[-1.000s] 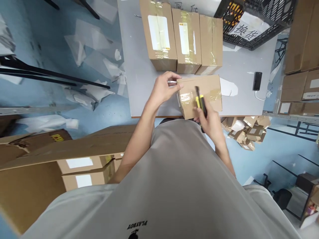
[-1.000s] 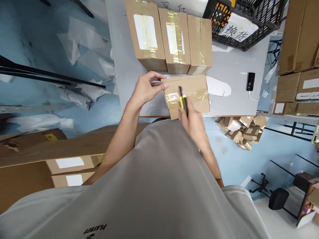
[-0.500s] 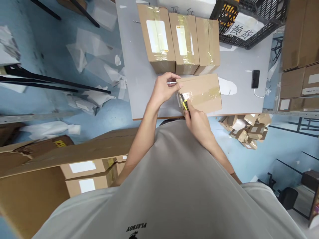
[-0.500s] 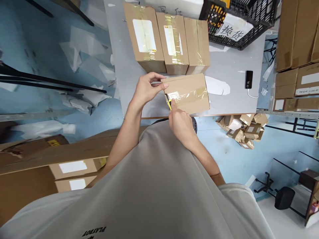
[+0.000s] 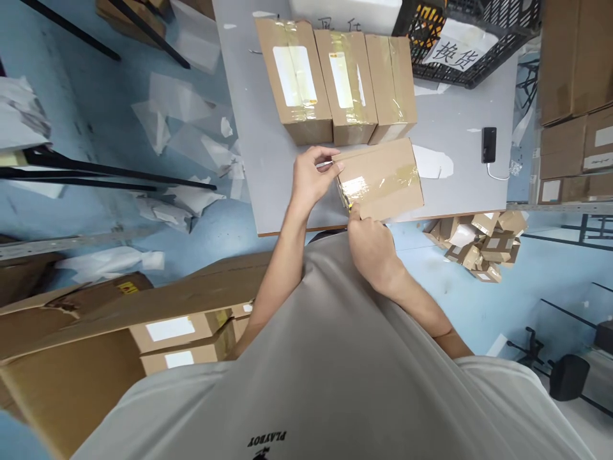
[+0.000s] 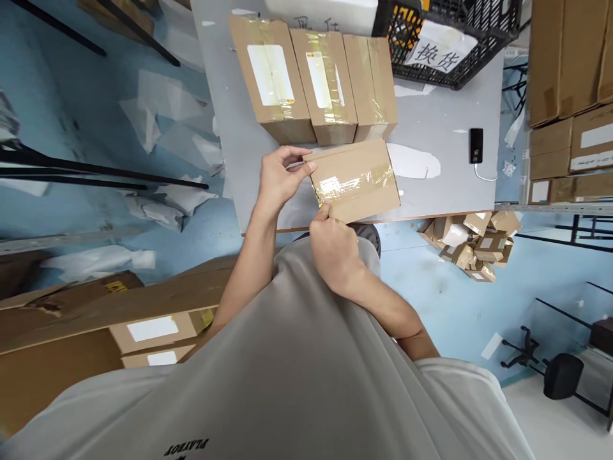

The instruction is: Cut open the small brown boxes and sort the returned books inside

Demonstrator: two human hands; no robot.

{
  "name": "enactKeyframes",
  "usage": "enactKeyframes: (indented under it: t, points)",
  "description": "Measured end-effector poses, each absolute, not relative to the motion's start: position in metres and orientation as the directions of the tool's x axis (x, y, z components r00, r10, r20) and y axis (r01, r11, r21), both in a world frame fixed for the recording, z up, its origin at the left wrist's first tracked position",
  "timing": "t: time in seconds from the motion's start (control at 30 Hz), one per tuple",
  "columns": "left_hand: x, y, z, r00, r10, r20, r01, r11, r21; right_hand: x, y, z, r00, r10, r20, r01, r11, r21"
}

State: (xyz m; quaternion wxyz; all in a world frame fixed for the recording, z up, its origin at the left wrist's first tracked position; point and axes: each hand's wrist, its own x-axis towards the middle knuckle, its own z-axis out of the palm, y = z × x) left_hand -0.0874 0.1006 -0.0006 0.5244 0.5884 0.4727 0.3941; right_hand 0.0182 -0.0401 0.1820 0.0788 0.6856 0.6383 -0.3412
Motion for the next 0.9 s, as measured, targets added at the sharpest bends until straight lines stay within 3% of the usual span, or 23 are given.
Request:
enactKeyframes:
  t: [0.1, 0.37, 0.5, 0.6, 0.7, 0.9]
  points:
    - [-0.087, 0.099, 0.001, 0.225, 0.974, -0.034, 0.160, -0.003, 0.987, 0.014, -0.029, 0.187, 0.086, 0.792, -0.605, 0.948, -0.251, -0.194]
    - [-0.085, 0.094, 0.001, 0.188, 0.981, -0.038, 0.140, 0.012, 0.990, 0.016, -0.059, 0.195, 0.035, 0.741, -0.670, 0.971, -0.183, -0.151]
    - [-0.085, 0.086, 0.000, 0.179, 0.983, -0.045, 0.112, 0.025, 0.993, 0.054, -0.076, 0.198, 0.095, 0.832, -0.546, 0.937, -0.260, -0.232]
    - [-0.081, 0.077, -0.001, 0.151, 0.988, -0.040, 0.110, 0.024, 0.994, 0.107, -0.070, 0.180, 0.369, 0.870, -0.328, 0.829, -0.467, -0.307]
    - [-0.071, 0.064, 0.000, 0.094, 0.996, -0.009, 0.137, -0.004, 0.991, 0.160, -0.059, 0.144, 0.581, 0.801, -0.147, 0.709, -0.586, -0.392]
    - [-0.050, 0.054, 0.005, -0.030, 0.998, 0.048, 0.252, -0.039, 0.967, 0.194, -0.061, 0.105, 0.604, 0.729, -0.322, 0.479, -0.656, -0.584]
